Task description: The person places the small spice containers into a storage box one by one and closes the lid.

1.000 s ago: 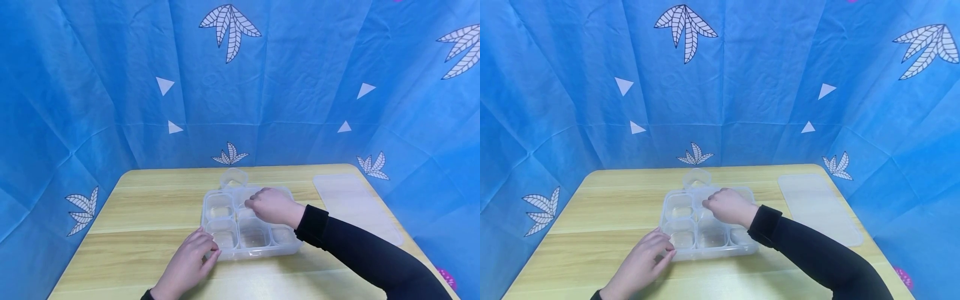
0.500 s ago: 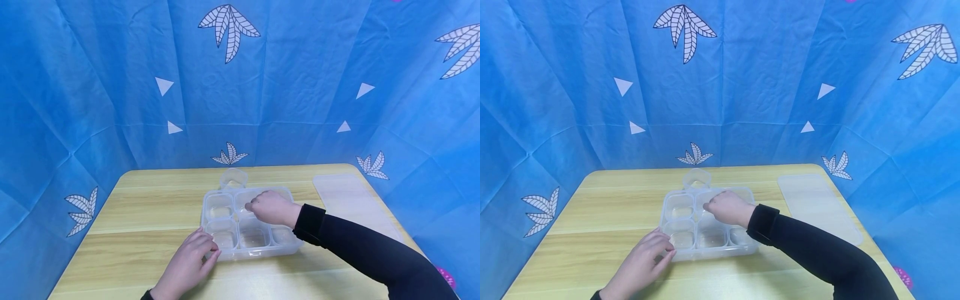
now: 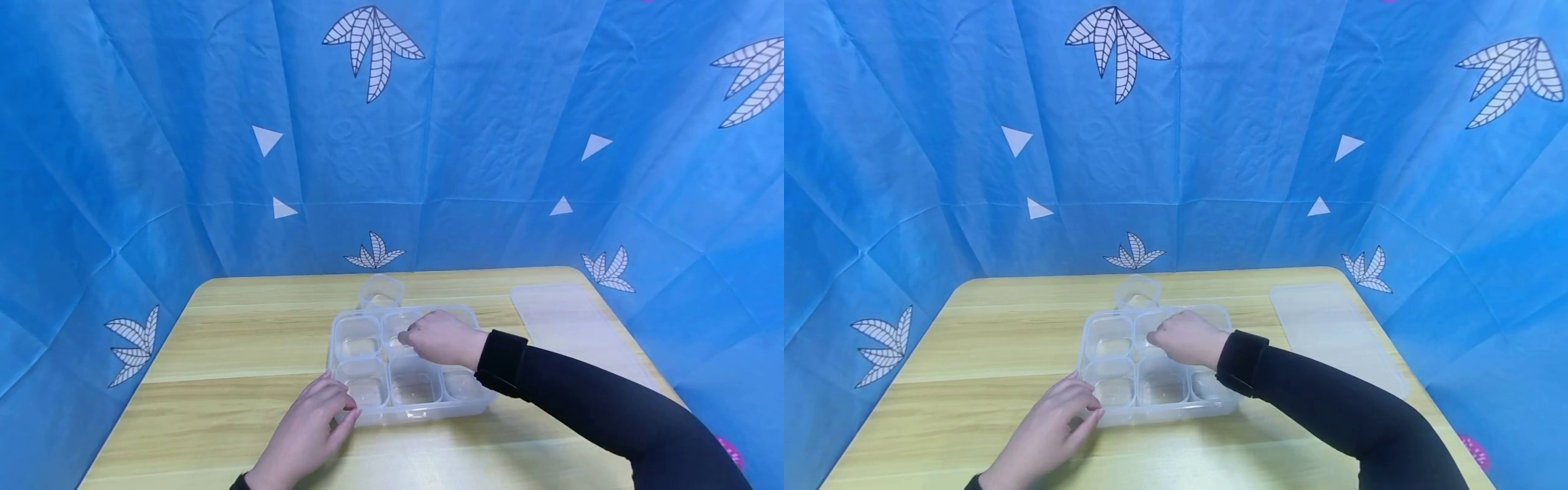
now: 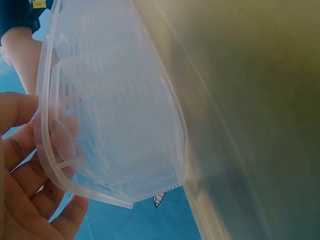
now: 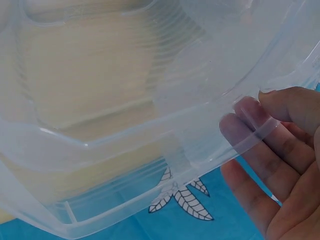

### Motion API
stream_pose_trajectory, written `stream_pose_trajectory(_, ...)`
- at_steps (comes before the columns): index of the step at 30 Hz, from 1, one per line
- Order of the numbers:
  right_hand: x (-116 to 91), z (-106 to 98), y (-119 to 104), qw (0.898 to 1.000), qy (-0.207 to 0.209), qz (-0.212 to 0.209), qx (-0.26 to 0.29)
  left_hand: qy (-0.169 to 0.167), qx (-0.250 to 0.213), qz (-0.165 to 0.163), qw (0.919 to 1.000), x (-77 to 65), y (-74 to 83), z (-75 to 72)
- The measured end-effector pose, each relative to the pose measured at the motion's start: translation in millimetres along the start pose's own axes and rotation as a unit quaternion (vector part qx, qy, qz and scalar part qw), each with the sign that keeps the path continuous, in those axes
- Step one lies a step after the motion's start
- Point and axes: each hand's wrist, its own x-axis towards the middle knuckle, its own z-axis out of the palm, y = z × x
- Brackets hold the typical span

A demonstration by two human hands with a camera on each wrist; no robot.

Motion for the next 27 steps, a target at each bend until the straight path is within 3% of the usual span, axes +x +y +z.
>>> stream_pose_trajectory(14, 2.0, -7.8, 1.6, 0.996, -0.074, 0.011, 0.047, -0.011, 0.001, -0.009, 0.9999, -0.6, 0.3, 0.0)
stream_pose_trajectory(27, 3.0, -2.9, 2.3, 0.992, -0.086, 0.003, 0.093, -0.003, 0.001, -0.005, 1.0000, -1.0, -0.6, 0.6)
